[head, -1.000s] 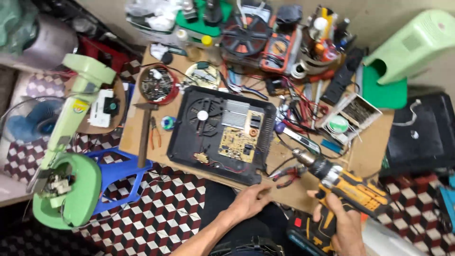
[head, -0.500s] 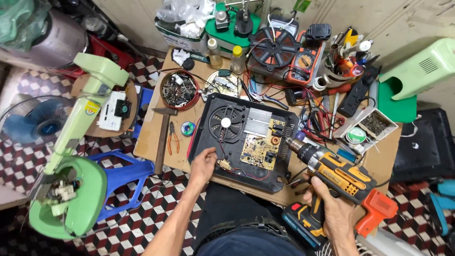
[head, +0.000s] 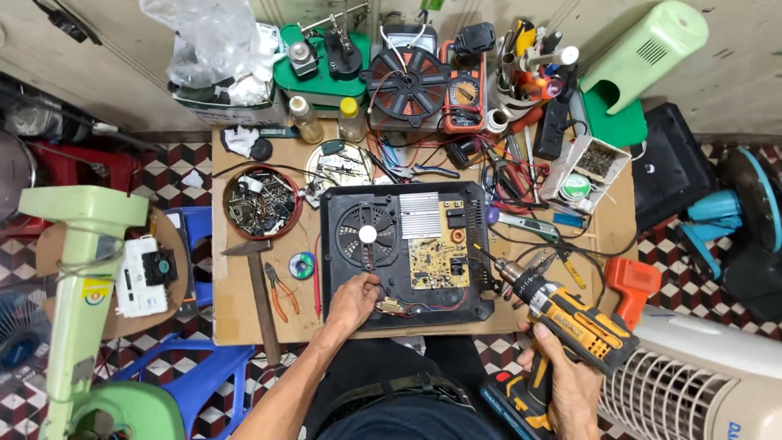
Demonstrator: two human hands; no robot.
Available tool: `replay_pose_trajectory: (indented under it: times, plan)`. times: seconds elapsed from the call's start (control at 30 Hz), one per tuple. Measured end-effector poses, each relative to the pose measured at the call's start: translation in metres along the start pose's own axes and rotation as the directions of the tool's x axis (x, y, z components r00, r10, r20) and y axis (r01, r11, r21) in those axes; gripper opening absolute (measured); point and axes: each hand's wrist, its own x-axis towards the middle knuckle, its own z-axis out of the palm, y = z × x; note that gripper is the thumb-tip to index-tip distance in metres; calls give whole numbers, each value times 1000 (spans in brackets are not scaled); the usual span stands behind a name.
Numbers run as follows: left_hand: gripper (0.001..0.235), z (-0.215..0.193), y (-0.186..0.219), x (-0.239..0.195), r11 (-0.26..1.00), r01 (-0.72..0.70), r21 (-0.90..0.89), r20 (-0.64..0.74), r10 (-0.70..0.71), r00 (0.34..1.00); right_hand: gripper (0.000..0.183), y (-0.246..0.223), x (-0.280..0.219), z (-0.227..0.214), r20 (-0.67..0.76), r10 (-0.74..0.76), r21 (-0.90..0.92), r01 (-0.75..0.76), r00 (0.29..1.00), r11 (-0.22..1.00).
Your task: The person uses a power drill to remove screws from a black electronic device, then removes a fan assembly. They wipe the fan with a tissue, apply liquid from a bottle to the fan hub, and reinsert the fan into the device.
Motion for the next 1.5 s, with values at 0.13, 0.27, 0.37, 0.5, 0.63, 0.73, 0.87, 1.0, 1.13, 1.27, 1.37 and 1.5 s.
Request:
replay_pose_trajectory:
  times: [0.13, 0.27, 0.37, 0.5, 0.63, 0.73, 0.87, 1.0, 1.13, 1.27, 1.37, 1.5]
  plan:
    - [24, -18, 8, 3, 999, -42, -4, 9, 42, 999, 23, 23, -11, 10, -31, 32, -6, -32, 999, 999]
    - [24, -51, 32, -3, 978, -192, 87, -251, 208, 945, 26, 30, -24, 28, -70, 12, 1, -12, 997, 1000]
    - [32, -69, 32, 8, 926, -291, 240, -327, 359, 874, 27, 25, -29, 43, -70, -8, -8, 7, 998, 1000]
    - [36, -73, 20, 24, 913, -330, 240, -305, 393, 867, 26, 14, -28, 56, 19, -73, 32, 72, 997, 997]
    - [36, -71, 21, 42, 935, -293, 198, -236, 335, 912, 30, 8, -14, 60, 43, -38, -14, 39, 998, 999]
    - [41, -68, 24, 59, 973, -229, -5, -176, 225, 958, 31, 7, -9, 63, 89, -35, -38, 39, 995, 999]
    - [43, -72, 40, 92, 952, -304, 23, -224, 301, 927, 28, 0, -3, 74, 99, -3, -39, 7, 995, 999]
    - [38, -66, 25, 127, 921, -366, 132, -179, 385, 905, 28, -5, 7, 95, 130, 36, -59, -29, 991, 998]
    - [38, -62, 25, 138, 932, -354, 72, -133, 361, 923, 25, -13, 25, 127, 205, -41, -126, 68, 978, 990]
    - [36, -66, 31, 138, 980, -196, -17, -113, 193, 975, 26, -42, 30, 170, 251, -14, -273, 84, 968, 958]
    - [35, -65, 35, 134, 992, -119, -51, -111, 113, 987, 27, -46, 35, 185, 293, 13, -367, 100, 956, 925]
    - [33, -64, 38, 127, 990, -117, -76, -184, 101, 978, 29, -44, 39, 195, 313, 37, -428, 106, 949, 898]
